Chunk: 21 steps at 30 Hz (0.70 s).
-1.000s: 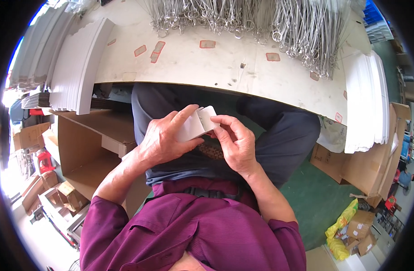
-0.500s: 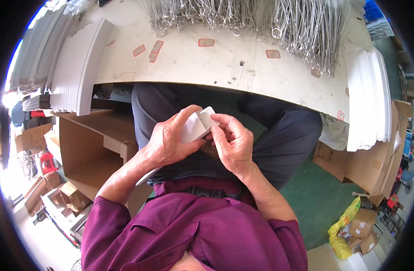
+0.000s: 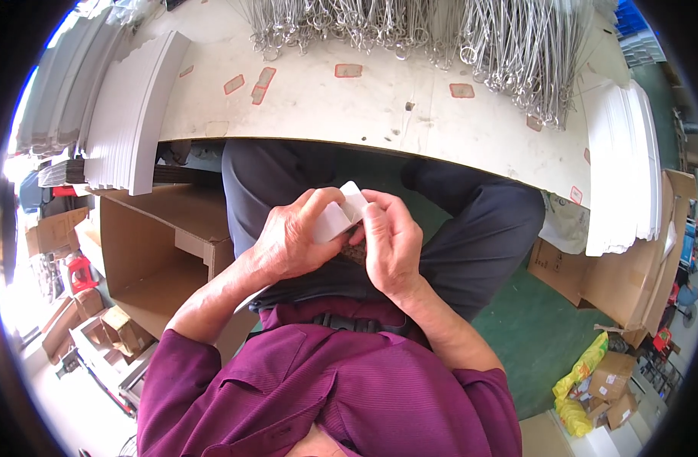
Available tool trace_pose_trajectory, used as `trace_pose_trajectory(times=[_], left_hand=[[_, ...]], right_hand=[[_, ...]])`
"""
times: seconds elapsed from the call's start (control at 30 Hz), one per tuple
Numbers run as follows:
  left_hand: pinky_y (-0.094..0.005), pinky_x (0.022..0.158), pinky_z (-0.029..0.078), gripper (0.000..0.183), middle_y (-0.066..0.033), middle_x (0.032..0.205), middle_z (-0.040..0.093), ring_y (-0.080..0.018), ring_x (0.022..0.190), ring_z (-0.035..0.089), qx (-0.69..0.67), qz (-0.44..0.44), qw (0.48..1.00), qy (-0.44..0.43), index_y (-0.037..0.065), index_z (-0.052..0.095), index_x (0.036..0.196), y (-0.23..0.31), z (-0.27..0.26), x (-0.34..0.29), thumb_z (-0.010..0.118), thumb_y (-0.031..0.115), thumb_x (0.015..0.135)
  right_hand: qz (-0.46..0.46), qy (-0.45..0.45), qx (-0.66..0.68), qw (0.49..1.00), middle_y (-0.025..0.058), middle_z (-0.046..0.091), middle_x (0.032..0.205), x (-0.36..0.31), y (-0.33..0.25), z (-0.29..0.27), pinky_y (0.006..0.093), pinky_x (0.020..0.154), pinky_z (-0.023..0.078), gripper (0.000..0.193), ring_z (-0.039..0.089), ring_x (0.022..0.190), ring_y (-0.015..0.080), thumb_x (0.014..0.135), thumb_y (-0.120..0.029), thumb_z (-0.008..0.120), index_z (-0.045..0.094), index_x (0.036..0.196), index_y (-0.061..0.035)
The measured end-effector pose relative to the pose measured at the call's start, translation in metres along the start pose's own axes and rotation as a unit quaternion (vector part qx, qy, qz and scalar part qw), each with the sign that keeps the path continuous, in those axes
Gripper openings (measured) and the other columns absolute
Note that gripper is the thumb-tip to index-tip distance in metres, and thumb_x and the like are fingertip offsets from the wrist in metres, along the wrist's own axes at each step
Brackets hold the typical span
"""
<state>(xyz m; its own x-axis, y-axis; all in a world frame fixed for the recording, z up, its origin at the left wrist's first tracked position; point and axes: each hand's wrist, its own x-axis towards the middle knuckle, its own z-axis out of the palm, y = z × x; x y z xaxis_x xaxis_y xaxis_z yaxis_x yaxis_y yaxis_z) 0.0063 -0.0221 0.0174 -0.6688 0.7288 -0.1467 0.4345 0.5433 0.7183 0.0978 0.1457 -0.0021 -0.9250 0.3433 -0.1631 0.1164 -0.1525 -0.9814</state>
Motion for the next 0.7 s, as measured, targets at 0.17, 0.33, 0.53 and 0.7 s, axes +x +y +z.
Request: trace_pose_trajectory(times=[0.17, 0.33, 0.53, 0.7], left_hand=[[-0.0478, 0.073, 0.062, 0.057, -0.0184, 0.106, 0.068, -0.0418, 0.088, 0.073, 0.0, 0.006, 1.0, 0.004, 0.009, 0.054, 0.129, 0.0, 0.001, 0.0, 0.082, 0.017, 0.08], [-0.0479, 0.073, 0.061, 0.059, -0.0183, 0.106, 0.068, -0.042, 0.088, 0.073, 0.007, 0.003, 1.0, 0.004, 0.009, 0.054, 0.13, 0.001, 0.001, 0.002, 0.082, 0.016, 0.079], [-0.0489, 0.075, 0.061, 0.062, -0.0189, 0.108, 0.069, -0.0424, 0.091, 0.072, -0.017, 0.017, 0.999, 0.038, 0.009, 0.051, 0.133, 0.0, 0.006, 0.0, 0.081, 0.015, 0.079], [-0.0487, 0.076, 0.061, 0.065, -0.0197, 0.11, 0.069, -0.0419, 0.091, 0.073, -0.013, 0.01, 1.0, 0.026, 0.008, 0.05, 0.134, -0.002, 0.007, -0.002, 0.082, 0.015, 0.078]], right_hand=[[0.046, 0.008, 0.027, 0.999, 0.0076, 0.071, 0.088, 0.003, -0.004, -0.001, 0.0228, 0.055, 0.046, 0.028, 0.062, 0.062, 0.0076, 0.112, -0.022, 0.054, 0.064, 0.115, 0.0038], [0.048, -0.009, -0.01, 0.999, 0.006, 0.072, 0.085, 0.0, 0.003, -0.002, 0.0221, 0.057, 0.048, 0.027, 0.062, 0.061, 0.0073, 0.108, -0.018, 0.061, 0.069, 0.117, 0.0061], [-0.164, 0.013, -0.219, 0.962, 0.0039, 0.068, 0.07, 0.002, 0.008, 0.002, 0.0238, 0.058, 0.049, 0.032, 0.062, 0.061, 0.0069, 0.109, -0.024, 0.06, 0.075, 0.111, 0.0045], [0.071, -0.003, -0.017, 0.997, 0.0015, 0.065, 0.066, 0.003, 0.003, -0.003, 0.0237, 0.052, 0.039, 0.043, 0.053, 0.057, 0.0043, 0.113, -0.034, 0.053, 0.076, 0.108, 0.0025]])
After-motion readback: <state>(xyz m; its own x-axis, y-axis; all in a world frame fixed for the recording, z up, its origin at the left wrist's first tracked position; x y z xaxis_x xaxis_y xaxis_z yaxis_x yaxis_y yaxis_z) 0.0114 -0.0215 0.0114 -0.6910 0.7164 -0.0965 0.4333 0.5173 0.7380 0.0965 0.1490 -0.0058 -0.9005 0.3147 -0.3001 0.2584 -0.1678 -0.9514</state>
